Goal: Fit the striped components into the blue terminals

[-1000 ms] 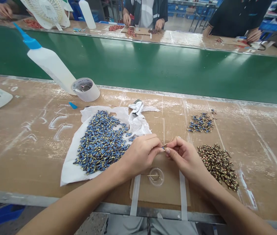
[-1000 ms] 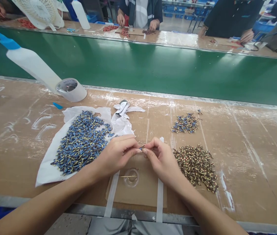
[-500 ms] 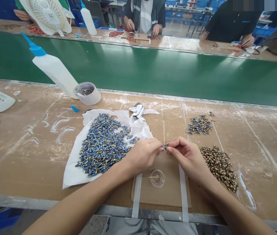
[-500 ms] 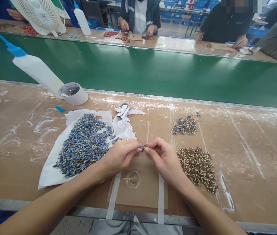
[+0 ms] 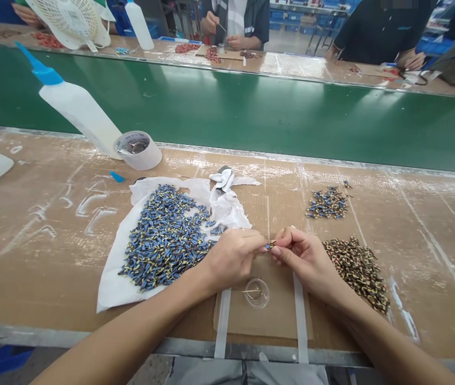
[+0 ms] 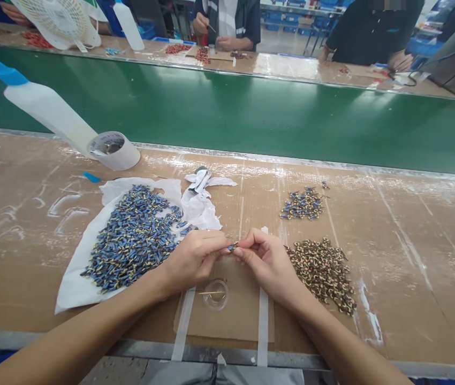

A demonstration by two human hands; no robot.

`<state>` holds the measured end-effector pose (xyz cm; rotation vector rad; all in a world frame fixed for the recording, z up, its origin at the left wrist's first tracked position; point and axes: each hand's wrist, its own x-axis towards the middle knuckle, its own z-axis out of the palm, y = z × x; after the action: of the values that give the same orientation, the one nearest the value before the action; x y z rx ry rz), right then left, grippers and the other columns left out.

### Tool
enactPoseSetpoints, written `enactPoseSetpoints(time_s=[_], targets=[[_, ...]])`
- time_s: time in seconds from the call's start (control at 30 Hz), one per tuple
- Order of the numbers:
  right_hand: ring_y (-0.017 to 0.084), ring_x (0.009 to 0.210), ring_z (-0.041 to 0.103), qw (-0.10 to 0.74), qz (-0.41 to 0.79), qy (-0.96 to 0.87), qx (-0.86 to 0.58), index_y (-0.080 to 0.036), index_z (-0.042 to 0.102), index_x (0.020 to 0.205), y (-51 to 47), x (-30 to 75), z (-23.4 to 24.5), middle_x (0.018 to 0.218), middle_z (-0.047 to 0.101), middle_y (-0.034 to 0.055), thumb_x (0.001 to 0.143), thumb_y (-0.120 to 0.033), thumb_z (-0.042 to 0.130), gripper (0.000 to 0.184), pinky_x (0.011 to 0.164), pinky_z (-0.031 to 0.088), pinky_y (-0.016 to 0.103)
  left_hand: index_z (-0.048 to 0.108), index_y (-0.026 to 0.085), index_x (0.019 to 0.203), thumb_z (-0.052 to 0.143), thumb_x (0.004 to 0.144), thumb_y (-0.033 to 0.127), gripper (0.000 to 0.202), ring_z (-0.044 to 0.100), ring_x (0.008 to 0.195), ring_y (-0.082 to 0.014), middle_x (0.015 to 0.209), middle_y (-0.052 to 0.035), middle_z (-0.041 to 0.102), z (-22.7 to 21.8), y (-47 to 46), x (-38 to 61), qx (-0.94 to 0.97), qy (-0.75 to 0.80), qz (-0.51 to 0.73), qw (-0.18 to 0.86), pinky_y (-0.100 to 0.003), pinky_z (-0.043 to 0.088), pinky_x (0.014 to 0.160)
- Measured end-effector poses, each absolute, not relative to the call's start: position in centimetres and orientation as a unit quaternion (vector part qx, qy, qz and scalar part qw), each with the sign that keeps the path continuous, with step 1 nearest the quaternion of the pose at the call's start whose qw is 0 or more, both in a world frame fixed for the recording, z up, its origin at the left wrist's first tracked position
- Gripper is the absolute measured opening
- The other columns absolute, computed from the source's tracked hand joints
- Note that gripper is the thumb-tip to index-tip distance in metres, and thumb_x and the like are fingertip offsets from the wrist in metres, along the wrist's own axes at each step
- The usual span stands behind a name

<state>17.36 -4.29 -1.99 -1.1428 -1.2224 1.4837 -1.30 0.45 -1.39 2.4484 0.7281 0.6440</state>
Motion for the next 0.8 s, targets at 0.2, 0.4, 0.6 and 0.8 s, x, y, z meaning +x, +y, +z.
enactPoseSetpoints(time_s=[0.2,0.4,0.6,0.8], targets=[[0.012,0.065,0.052,0.434,0.600,-0.502,-0.447,-0.019,0.052,0.074,-4.4,17.5,-2.6,0.074,0.053,-0.0015,0.084,-0.026,0.068,0.021,0.061,0.042,0.026,0.053,0.015,0.067,0.042,0.082,0.007,0.021,0.045,0.055,-0.0125,0.060,0.0000,0.052,-1.8,0.4,-1.3,0.899,0.251,0.255,0.251,-0.023,0.031,0.053],[0.013,0.066,0.050,0.422,0.584,-0.526,-0.451,-0.020,0.050,0.074,-4.5,17.5,-3.0,0.074,0.051,-0.0015,0.087,-0.025,0.064,0.020,0.060,0.041,0.026,0.052,0.016,0.066,0.042,0.079,0.005,0.020,0.047,0.055,-0.0133,0.059,-0.0006,0.053,-2.1,0.2,-1.2,0.905,0.255,0.242,0.241,-0.024,0.031,0.052],[0.011,0.066,0.053,0.442,0.562,-0.519,-0.468,-0.019,0.055,0.078,-4.5,17.1,-2.2,0.073,0.056,-0.0014,0.088,-0.025,0.063,0.015,0.062,0.043,0.024,0.052,0.015,0.068,0.041,0.082,0.006,0.020,0.048,0.058,-0.0136,0.063,-0.0019,0.054,-1.2,0.3,-1.3,0.901,0.277,0.240,0.232,-0.024,0.033,0.054],[0.010,0.066,0.058,0.435,0.603,-0.474,-0.471,-0.018,0.061,0.083,-4.5,17.1,-1.7,0.077,0.064,0.0007,0.088,-0.030,0.065,0.013,0.064,0.048,0.023,0.052,0.015,0.072,0.040,0.090,0.011,0.022,0.050,0.063,-0.0130,0.066,-0.0006,0.055,-0.7,1.1,-2.0,0.897,0.269,0.218,0.276,-0.024,0.036,0.061]])
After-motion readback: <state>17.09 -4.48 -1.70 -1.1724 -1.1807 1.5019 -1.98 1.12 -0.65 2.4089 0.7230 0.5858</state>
